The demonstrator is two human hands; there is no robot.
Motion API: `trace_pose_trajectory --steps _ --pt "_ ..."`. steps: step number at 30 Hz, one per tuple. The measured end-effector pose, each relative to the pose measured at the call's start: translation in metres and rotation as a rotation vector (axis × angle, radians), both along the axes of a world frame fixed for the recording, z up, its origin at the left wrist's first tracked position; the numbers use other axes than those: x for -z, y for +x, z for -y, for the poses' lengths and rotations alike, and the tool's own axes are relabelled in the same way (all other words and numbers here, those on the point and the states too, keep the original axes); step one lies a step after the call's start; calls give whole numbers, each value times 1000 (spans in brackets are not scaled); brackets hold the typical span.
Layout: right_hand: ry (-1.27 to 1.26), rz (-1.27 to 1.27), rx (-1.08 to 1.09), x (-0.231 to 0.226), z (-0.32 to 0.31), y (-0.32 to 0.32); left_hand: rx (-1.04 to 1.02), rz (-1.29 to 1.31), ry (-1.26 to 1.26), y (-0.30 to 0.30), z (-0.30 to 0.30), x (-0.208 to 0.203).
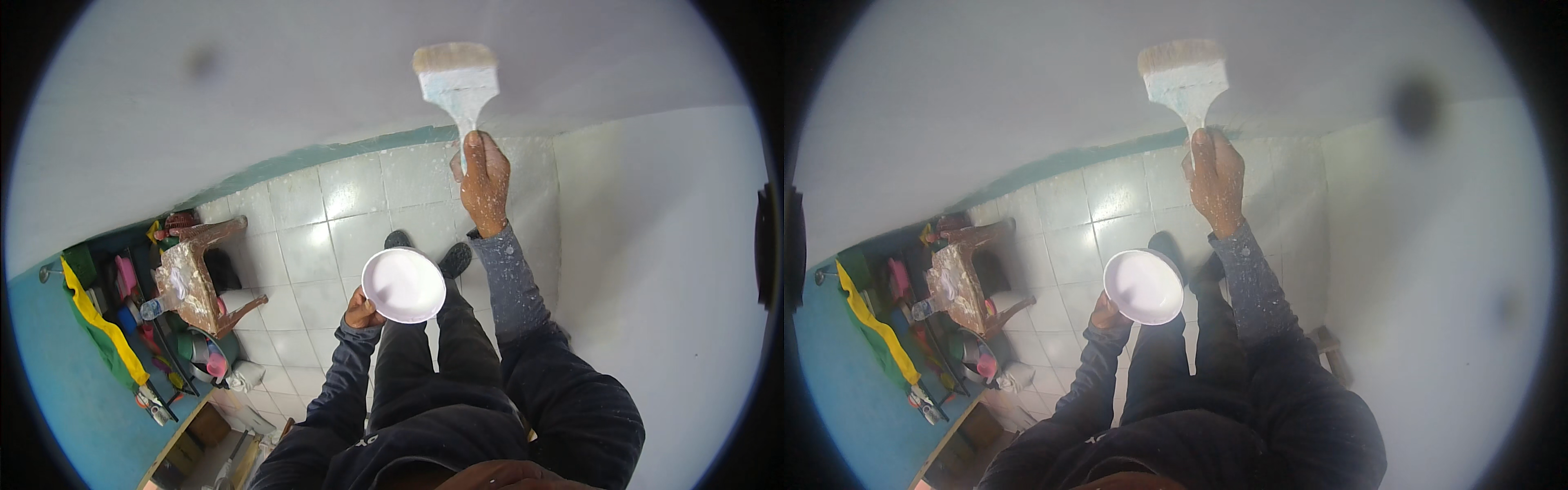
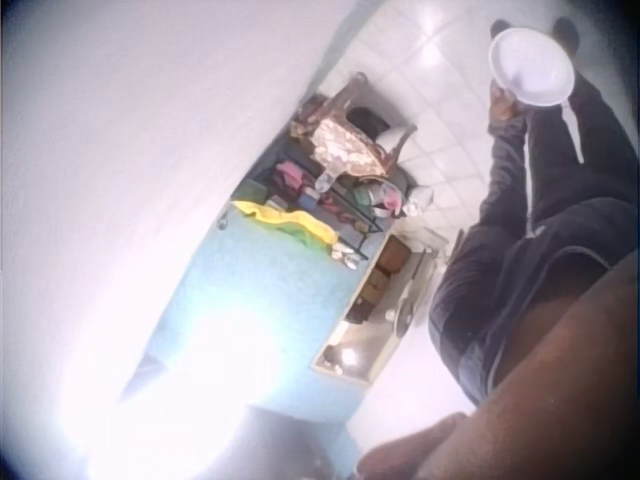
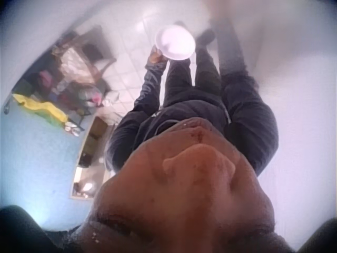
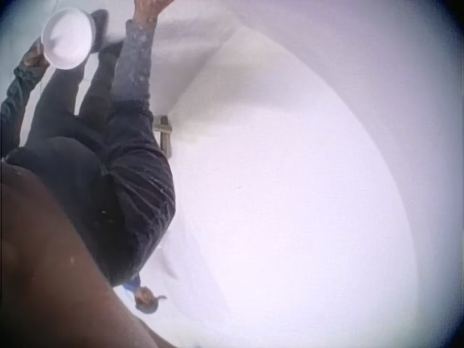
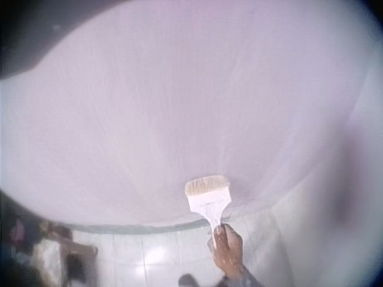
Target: The person paints the upper wall and ceiling area with white paint using a brush. They repeatedly dip the brush into a small white container and apply paint along the wall-ceiling junction, then continue painting the ceiling surface.
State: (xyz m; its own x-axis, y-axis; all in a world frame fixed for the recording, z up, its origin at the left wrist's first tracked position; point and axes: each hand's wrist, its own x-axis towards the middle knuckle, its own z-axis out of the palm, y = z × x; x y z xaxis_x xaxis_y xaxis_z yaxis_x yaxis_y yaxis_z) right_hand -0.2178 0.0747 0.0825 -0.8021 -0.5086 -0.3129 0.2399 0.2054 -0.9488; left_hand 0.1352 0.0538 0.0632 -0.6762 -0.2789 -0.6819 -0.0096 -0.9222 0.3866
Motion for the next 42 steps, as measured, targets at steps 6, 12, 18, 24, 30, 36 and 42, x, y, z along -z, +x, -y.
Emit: trace_pose_trajectory --steps 6,12,18,24,30,36,42 --pt "-81 111 185 60 16 3 -18 14 -8 11 -9 5" --pt "231 9 4 187 -11 27 77 82 -55 23 -10 11" --pt "284 -490 -197 202 -10 23 15 44 -1 13 -7 -2" --pt "102 -151 -34 75 -21 26 3 59 6 13 -14 -5" --pt "5 49 76 130 -8 21 37 51 13 21 -18 -5" --pt "502 -36 -310 231 -43 22 13 68 4 21 -20 -9" --pt "490 -358 -350 201 -17 -3 5 66 4 19 -19 -11"
